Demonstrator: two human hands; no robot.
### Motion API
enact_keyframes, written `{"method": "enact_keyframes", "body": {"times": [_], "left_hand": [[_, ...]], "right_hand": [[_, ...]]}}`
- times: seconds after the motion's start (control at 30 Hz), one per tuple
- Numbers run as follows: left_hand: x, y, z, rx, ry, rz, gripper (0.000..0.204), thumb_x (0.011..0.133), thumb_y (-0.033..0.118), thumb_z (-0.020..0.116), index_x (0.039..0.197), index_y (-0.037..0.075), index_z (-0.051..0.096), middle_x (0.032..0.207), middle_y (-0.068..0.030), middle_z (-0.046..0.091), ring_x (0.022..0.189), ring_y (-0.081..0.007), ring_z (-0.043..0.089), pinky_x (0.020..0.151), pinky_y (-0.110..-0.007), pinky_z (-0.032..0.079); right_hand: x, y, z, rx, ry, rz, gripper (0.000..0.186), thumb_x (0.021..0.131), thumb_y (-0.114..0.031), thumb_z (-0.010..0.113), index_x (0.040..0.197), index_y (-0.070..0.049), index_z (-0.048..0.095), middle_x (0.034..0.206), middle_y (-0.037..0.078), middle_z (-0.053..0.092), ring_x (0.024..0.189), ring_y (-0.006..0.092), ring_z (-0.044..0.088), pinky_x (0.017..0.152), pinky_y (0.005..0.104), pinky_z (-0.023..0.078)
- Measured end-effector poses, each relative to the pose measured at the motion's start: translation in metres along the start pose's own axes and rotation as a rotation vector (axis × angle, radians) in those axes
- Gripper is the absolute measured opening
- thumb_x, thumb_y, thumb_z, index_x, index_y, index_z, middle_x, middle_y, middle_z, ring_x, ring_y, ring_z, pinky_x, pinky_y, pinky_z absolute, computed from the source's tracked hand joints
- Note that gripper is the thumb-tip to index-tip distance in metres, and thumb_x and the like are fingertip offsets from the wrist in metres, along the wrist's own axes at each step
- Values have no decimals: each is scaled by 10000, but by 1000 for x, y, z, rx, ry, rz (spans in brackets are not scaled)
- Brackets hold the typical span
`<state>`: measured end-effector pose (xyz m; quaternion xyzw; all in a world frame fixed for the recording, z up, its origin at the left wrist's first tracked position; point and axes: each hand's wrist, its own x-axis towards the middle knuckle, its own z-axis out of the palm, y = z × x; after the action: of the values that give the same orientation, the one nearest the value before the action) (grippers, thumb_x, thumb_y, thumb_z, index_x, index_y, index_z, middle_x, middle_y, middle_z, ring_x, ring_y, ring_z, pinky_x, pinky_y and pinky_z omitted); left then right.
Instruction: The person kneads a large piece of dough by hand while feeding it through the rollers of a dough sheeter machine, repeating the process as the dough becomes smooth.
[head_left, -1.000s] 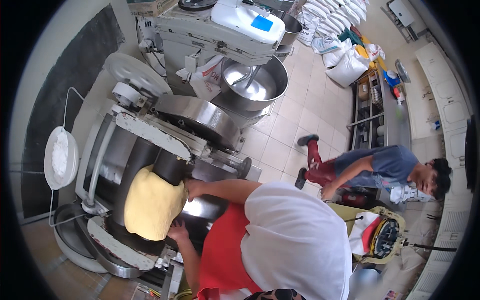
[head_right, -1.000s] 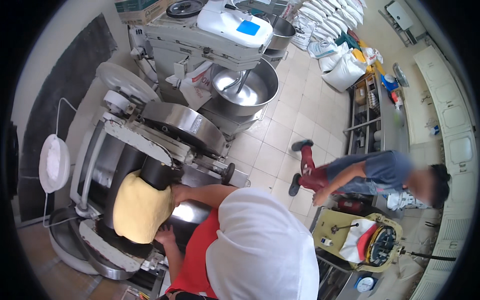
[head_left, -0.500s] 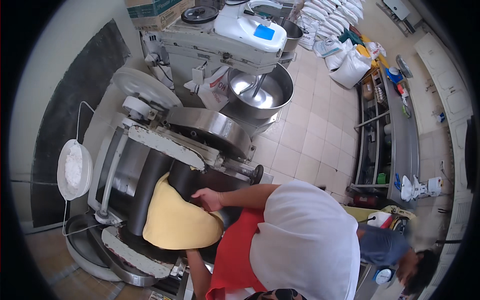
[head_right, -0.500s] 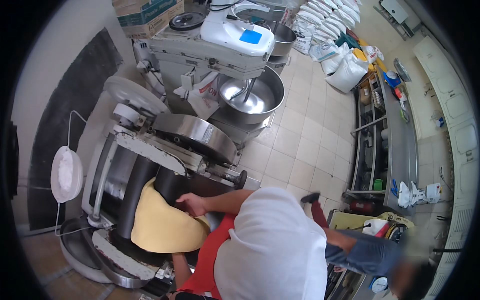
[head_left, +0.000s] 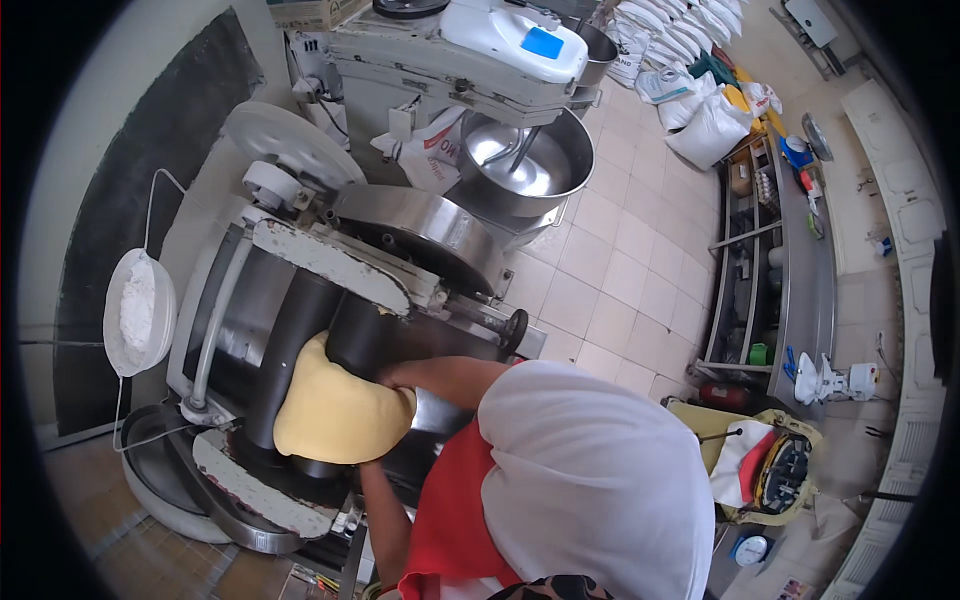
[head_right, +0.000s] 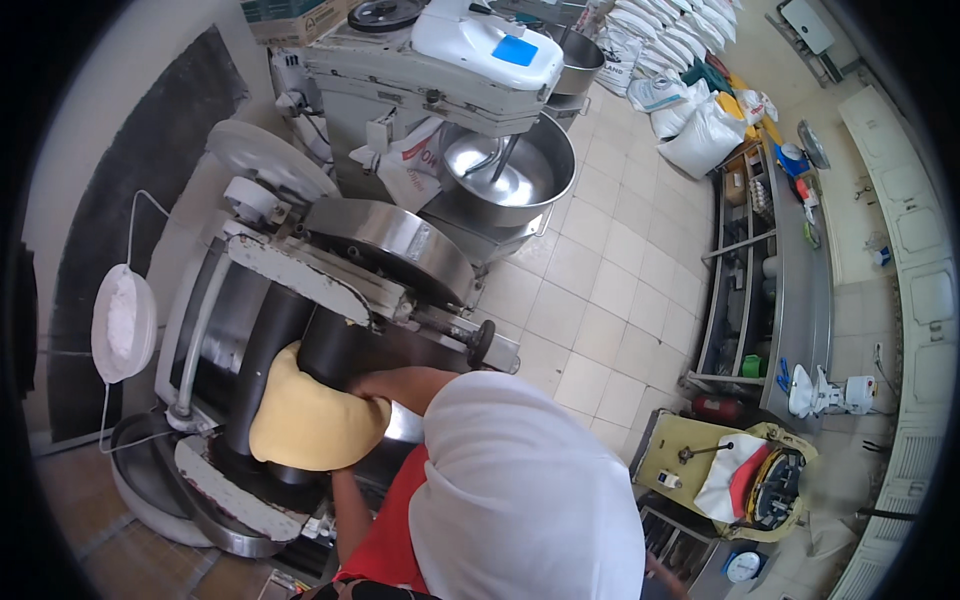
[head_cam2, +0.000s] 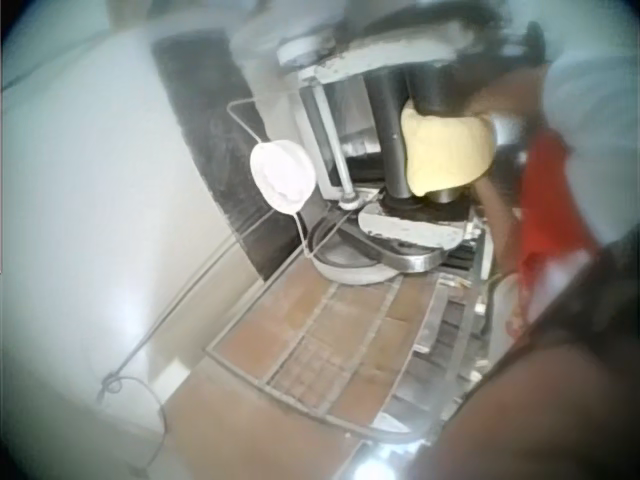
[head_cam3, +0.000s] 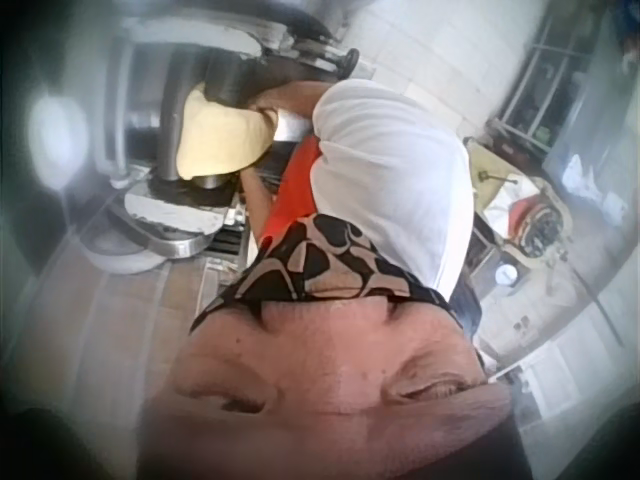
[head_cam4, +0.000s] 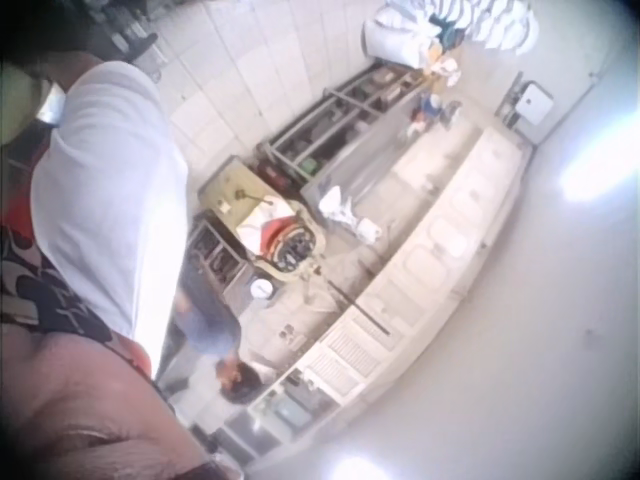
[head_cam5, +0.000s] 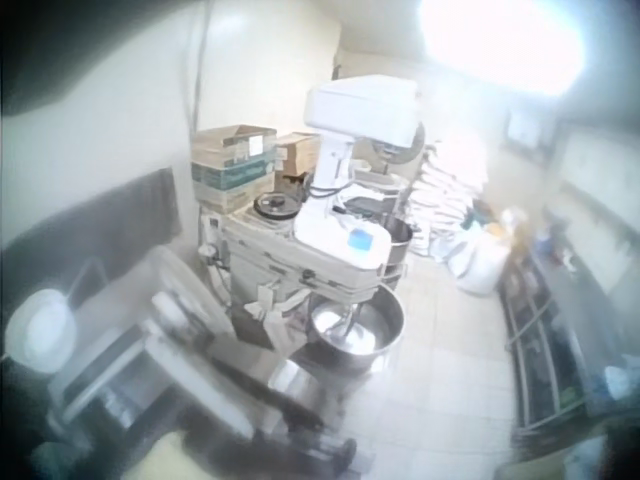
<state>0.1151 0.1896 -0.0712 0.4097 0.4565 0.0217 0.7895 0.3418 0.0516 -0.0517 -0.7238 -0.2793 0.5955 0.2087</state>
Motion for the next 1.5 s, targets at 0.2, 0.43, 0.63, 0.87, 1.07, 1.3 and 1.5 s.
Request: {"method": "enact_keyframes", "body": {"times": [0.2, 0.43, 0.63, 0.87, 1.07, 1.3, 1.5], "left_hand": [[-30, 43, -30, 522, -214, -342, 692, 1020, 593, 497, 1525, 122, 454, 1445, -116, 597, 1315, -306, 577, 1076, -505, 489], [-54, 4, 57, -166, -203, -175, 644, 1038, 553, 482, 1517, 123, 461, 1429, -112, 604, 1282, -307, 597, 1057, -484, 503], [15, -2, 63, -164, -77, 29, 654, 1045, 571, 441, 1513, 117, 475, 1455, -107, 590, 1304, -297, 589, 1057, -487, 497], [17, 10, 65, 438, 358, 210, 527, 1001, 491, 490, 1399, 155, 568, 1432, -109, 595, 1304, -311, 577, 1061, -528, 478], [12, 23, 130, 530, 656, 130, 428, 963, 423, 532, 1302, 188, 648, 1412, -111, 599, 1304, -323, 566, 1064, -563, 462], [-20, 8, 125, 262, 721, 174, 404, 898, 398, 596, 1234, 199, 700, 1397, -76, 586, 1391, -281, 476, 1110, -574, 404], [-31, 17, 113, 258, 770, 112, 572, 901, 544, 579, 1346, 193, 663, 1489, -159, 523, 1440, -291, 429, 1168, -477, 375]], "right_hand": [[-98, -13, 1, 644, -264, -90, 375, 1027, -322, 496, 1250, -91, 689, 1217, 60, 729, 1036, 209, 709, 908, 409, 559], [-94, -7, 11, 1249, 39, -88, 350, 1035, -279, 484, 1233, -88, 701, 1222, 105, 729, 1016, 249, 719, 875, 424, 578], [42, 54, 14, -247, 612, -199, 344, 969, -197, 524, 1198, -40, 728, 1127, 226, 717, 1028, 384, 696, 924, 520, 535], [-35, 27, 28, 1079, 201, 7, 459, 1049, -301, 588, 1412, -21, 570, 1359, 133, 660, 1181, 281, 658, 993, 436, 545], [-74, -15, 13, 873, 124, -174, 621, 1002, -398, 654, 1482, -46, 477, 1401, 135, 598, 1232, 271, 629, 1021, 408, 540], [-10, 34, -34, 541, 140, -88, 624, 1022, -435, 595, 1495, -51, 462, 1420, 143, 585, 1247, 285, 621, 1037, 440, 530], [5, 56, -39, 537, 127, -88, 630, 1039, -467, 545, 1507, -56, 449, 1436, 149, 575, 1260, 297, 614, 1051, 467, 522]]}}
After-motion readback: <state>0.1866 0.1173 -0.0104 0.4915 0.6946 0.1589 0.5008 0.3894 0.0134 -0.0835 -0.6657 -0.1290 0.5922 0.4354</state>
